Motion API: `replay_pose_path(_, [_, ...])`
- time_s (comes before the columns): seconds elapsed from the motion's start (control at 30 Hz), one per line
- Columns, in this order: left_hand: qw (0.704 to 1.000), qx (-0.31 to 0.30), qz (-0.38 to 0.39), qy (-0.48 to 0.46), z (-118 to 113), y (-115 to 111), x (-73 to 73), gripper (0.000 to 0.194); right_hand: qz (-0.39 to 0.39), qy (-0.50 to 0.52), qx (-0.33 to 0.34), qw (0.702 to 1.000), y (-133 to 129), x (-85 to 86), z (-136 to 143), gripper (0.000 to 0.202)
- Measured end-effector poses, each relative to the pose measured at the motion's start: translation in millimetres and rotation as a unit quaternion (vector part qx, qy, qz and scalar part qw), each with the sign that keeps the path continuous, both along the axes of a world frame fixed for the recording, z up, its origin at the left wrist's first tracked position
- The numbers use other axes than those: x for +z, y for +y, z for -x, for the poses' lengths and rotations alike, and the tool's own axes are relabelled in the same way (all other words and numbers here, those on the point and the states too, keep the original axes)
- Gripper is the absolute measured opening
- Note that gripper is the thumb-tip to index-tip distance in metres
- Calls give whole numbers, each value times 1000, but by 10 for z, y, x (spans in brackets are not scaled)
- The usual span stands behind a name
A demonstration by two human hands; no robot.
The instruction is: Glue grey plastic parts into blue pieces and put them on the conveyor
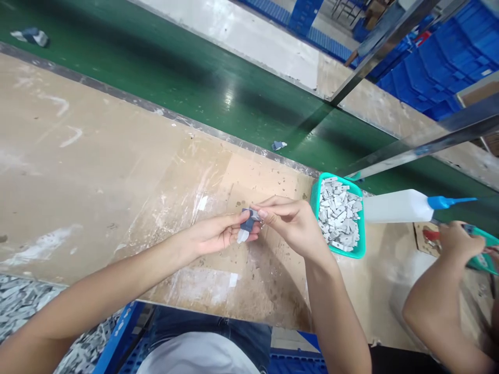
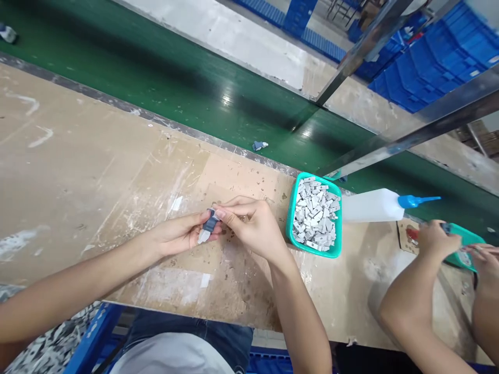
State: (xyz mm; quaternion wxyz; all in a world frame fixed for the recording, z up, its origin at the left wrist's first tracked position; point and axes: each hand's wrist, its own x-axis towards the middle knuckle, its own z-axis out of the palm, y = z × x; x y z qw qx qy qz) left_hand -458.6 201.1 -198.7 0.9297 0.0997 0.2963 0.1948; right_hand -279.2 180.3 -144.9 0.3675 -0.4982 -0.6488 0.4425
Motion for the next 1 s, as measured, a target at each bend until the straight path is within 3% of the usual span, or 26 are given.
replay_pose_path(0.27, [999,-1,-18,34,6,22,-71,11,-1,28,-48,998,-82,-200,60,14])
replay_pose_path(0.4, [988,-35,-119,87,14,76,21,9,-21,46,-76,996,-192,-299,47,18])
replay_pose_path(0.5, [960,-32,-233,150,55,310,144,11,-86,-6,-186,979,-303,-332,-280,22])
replay_pose_path(0.6, [903,-8,-356,239,102,831,222,13,-139,-124,-334,924,-406,-318,-886,23])
replay_pose_path(0.67, [842,30,-425,330,108,1290,215,20,-138,-226,-364,893,-425,-310,-1296,25])
replay_pose_path(0.7, [782,79,-440,434,101,1524,195,22,-137,-281,-349,883,-411,-313,-1462,26])
replay_pose_path(0.8, [683,154,-445,559,54,2126,94,34,-137,-412,-244,867,-291,-358,-1742,29])
replay_pose_path(0.9, [630,165,-462,601,-3,2462,-26,27,-144,-450,-168,865,-121,-435,-1779,29])
replay_pose_path(1.0, [567,181,-503,626,-76,2532,-133,24,-147,-452,-123,871,25,-508,-1788,26])
